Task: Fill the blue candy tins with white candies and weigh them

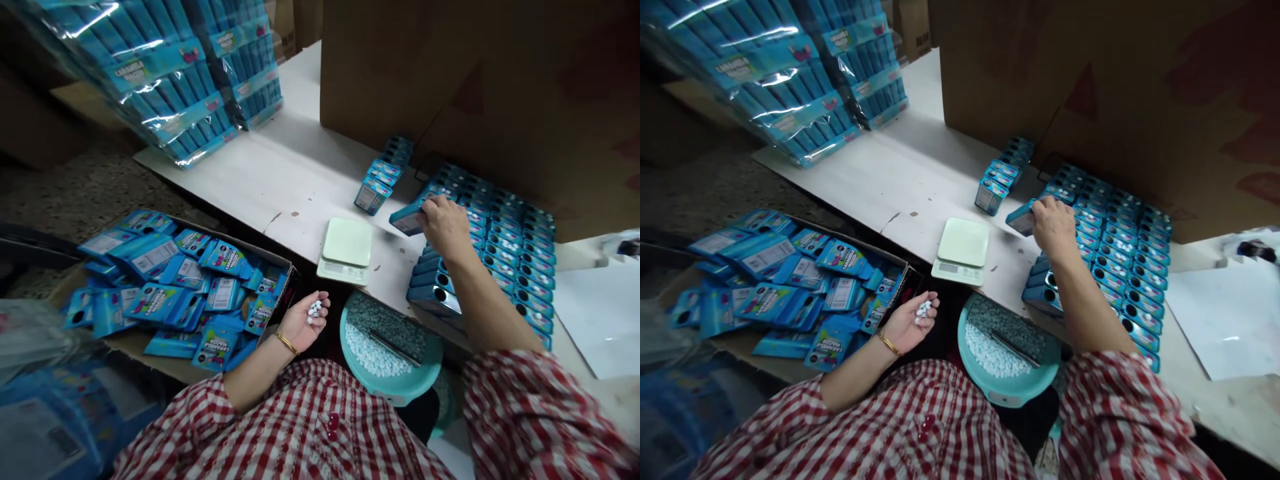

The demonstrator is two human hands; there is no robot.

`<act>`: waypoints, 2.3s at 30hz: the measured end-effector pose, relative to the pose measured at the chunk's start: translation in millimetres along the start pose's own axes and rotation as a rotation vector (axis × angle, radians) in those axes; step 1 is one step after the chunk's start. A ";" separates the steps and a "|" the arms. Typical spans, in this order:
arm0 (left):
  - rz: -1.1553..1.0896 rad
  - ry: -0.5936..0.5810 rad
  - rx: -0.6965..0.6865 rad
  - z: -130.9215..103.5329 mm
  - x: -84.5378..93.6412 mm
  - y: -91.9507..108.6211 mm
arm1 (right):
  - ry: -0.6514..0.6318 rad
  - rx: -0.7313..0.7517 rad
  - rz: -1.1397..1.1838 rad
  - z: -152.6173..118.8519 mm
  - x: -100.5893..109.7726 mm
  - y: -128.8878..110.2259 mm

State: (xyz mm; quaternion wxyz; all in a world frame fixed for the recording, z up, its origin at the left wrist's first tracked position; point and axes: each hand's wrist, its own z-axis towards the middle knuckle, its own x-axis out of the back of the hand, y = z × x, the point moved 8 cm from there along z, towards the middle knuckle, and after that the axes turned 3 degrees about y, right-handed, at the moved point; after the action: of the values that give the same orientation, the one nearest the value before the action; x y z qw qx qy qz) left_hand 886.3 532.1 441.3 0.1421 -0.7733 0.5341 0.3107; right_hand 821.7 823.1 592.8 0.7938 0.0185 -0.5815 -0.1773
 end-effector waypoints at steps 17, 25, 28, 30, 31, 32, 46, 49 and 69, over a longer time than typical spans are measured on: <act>-0.068 -0.075 0.025 -1.8 6.6 -15.6 | -0.131 0.531 0.476 -111.4 51.5 -208.3; -0.038 -0.098 0.142 4.6 5.3 -41.5 | -0.343 0.593 0.472 -172.7 23.6 -236.2; -0.023 -0.098 0.156 2.8 7.0 -46.6 | -0.357 0.600 0.512 -173.8 24.6 -230.7; -0.018 -0.101 0.154 1.7 7.5 -47.7 | -0.360 0.624 0.533 -175.4 26.9 -230.6; -0.016 -0.098 0.155 1.4 7.7 -48.2 | -0.365 0.641 0.538 -176.1 27.8 -231.5; -0.014 -0.095 0.160 1.3 7.7 -48.8 | -0.378 0.654 0.534 -176.6 27.9 -232.4; -0.067 -0.130 0.121 3.2 -5.7 -36.0 | -0.333 0.595 0.606 -161.9 35.2 -219.6; -0.088 -0.093 0.103 2.8 -6.9 -30.0 | -0.177 0.521 0.751 -144.7 50.2 -198.6; -0.233 -0.101 -0.215 22.2 -67.0 57.3 | 0.165 0.648 0.236 -77.2 83.0 -173.7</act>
State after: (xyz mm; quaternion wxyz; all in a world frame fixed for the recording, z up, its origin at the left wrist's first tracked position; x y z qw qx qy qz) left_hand 810.9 571.5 473.2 0.1201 -0.8242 0.3966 0.3860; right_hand 869.9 621.6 603.0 0.8059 0.2164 -0.5397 0.1113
